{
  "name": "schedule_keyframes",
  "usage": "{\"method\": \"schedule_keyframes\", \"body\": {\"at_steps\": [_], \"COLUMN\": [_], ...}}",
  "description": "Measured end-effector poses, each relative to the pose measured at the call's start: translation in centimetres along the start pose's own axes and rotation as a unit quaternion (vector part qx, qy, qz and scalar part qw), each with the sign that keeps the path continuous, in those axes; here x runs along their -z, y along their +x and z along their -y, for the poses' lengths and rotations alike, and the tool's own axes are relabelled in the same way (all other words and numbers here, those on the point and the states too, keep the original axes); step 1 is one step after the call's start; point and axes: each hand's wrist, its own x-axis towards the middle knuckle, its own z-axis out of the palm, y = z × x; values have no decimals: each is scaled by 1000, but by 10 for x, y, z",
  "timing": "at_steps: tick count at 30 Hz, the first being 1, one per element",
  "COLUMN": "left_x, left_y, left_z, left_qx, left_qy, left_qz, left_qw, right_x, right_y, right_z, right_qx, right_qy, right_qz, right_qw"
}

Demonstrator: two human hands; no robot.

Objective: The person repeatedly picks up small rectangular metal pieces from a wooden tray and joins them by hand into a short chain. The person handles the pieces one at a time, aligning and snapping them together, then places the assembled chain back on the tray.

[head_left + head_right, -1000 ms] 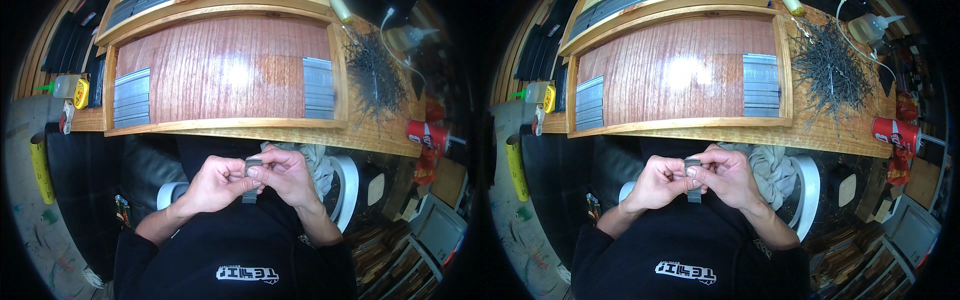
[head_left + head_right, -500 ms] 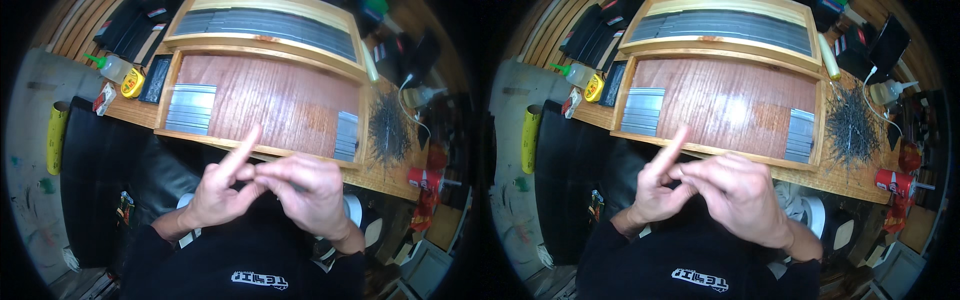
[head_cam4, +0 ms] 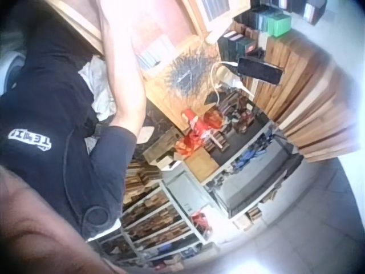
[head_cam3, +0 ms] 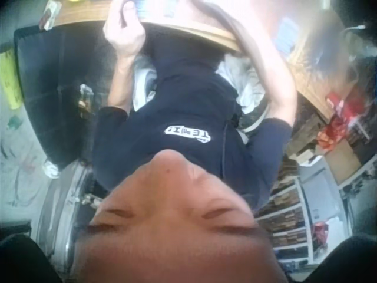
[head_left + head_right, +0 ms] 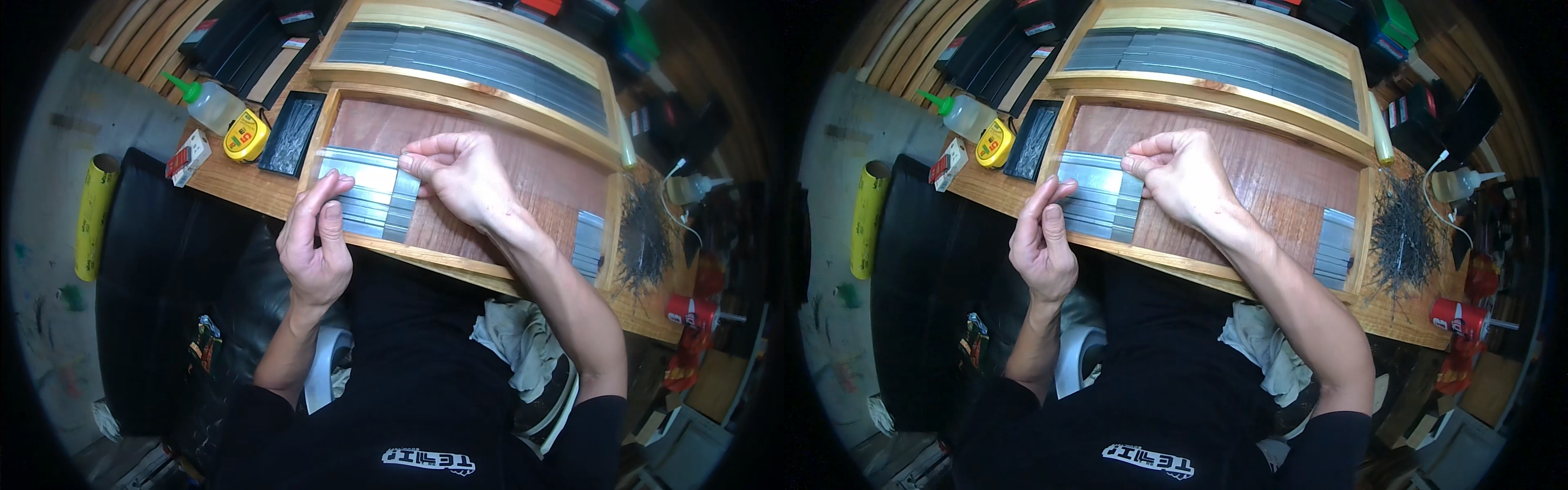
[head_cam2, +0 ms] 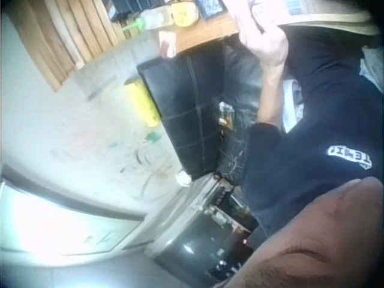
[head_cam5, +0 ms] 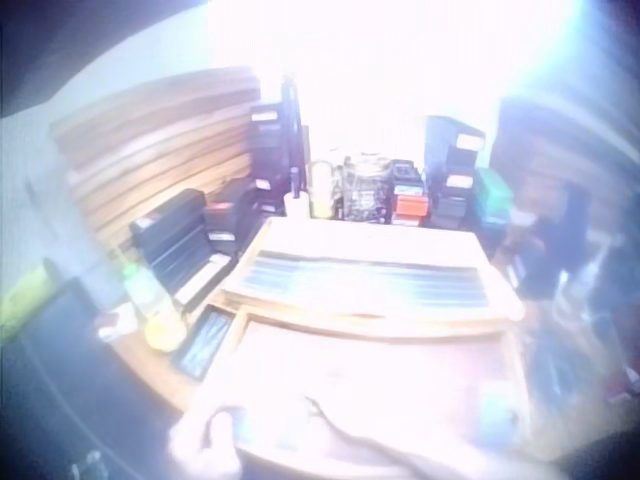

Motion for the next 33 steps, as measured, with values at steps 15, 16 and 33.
{"method": "schedule_keyframes", "body": {"at_steps": [15, 16, 33], "left_x": [-9, -11, -14], "left_y": [3, 2, 1], "left_z": [9, 10, 12], "left_qx": [-142, -145, -154], "left_qy": [132, 137, 190], "left_qz": [1, -4, -17], "left_qw": [981, 980, 970], "right_x": [7, 6, -5], "right_y": [-27, -27, 12], "right_z": [7, 8, 33], "right_qx": [-28, -37, -9], "right_qy": [-124, -131, -220], "right_qz": [151, 151, 248], "right_qw": [980, 979, 943]}}
